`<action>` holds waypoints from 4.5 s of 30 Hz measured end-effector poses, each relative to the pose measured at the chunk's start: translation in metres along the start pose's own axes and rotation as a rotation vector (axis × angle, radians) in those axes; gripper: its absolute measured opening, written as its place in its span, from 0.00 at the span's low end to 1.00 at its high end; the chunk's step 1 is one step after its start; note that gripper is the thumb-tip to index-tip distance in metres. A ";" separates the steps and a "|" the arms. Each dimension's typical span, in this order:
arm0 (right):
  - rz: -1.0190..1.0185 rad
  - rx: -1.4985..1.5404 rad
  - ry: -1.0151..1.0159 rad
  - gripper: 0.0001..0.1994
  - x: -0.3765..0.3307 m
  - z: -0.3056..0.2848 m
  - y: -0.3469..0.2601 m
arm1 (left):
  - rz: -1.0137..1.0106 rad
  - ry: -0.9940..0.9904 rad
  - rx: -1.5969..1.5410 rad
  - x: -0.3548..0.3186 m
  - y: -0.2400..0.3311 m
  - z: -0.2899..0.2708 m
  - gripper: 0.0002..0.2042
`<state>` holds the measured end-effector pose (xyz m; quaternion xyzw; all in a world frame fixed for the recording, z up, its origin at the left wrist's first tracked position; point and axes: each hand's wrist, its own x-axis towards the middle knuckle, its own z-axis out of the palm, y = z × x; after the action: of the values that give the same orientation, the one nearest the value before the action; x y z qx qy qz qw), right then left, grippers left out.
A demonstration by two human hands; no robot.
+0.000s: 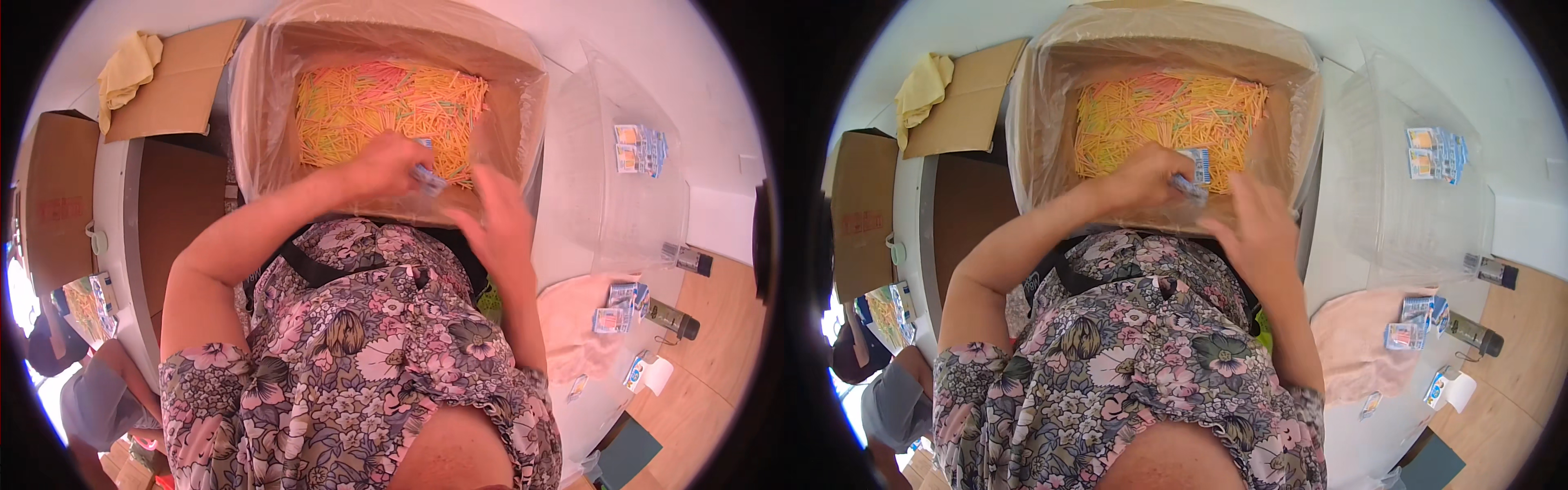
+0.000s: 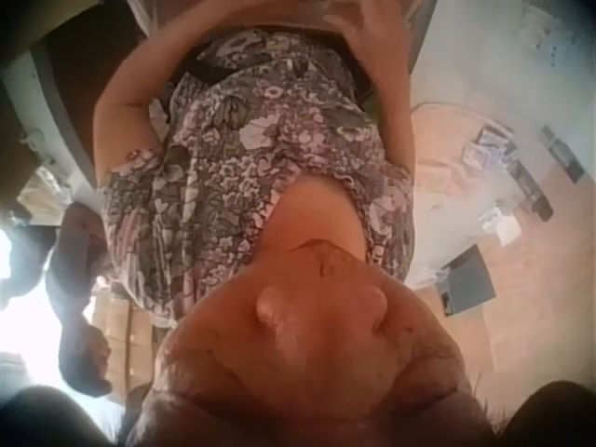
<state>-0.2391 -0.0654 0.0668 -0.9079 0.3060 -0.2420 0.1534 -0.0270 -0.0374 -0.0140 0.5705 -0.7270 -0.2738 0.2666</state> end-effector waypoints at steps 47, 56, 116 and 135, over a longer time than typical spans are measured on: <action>0.344 1.113 -0.756 0.05 0.156 0.117 0.036 | -0.205 0.296 -0.973 -0.031 -0.045 -0.025 0.08; 0.349 0.908 -0.403 0.18 0.144 0.100 0.010 | -0.184 0.407 -0.703 -0.041 -0.037 -0.024 0.06; 0.566 0.873 -0.223 0.13 0.077 0.126 0.043 | -0.058 0.419 -0.682 -0.048 -0.029 0.000 0.06; 0.386 0.780 -0.326 0.09 0.113 0.059 -0.001 | -0.131 0.288 -0.992 -0.044 -0.020 -0.028 0.06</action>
<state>-0.1284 -0.1285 0.0566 -0.7350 0.3276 -0.1600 0.5717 0.0155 -0.0011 -0.0118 0.4518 -0.4284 -0.5205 0.5844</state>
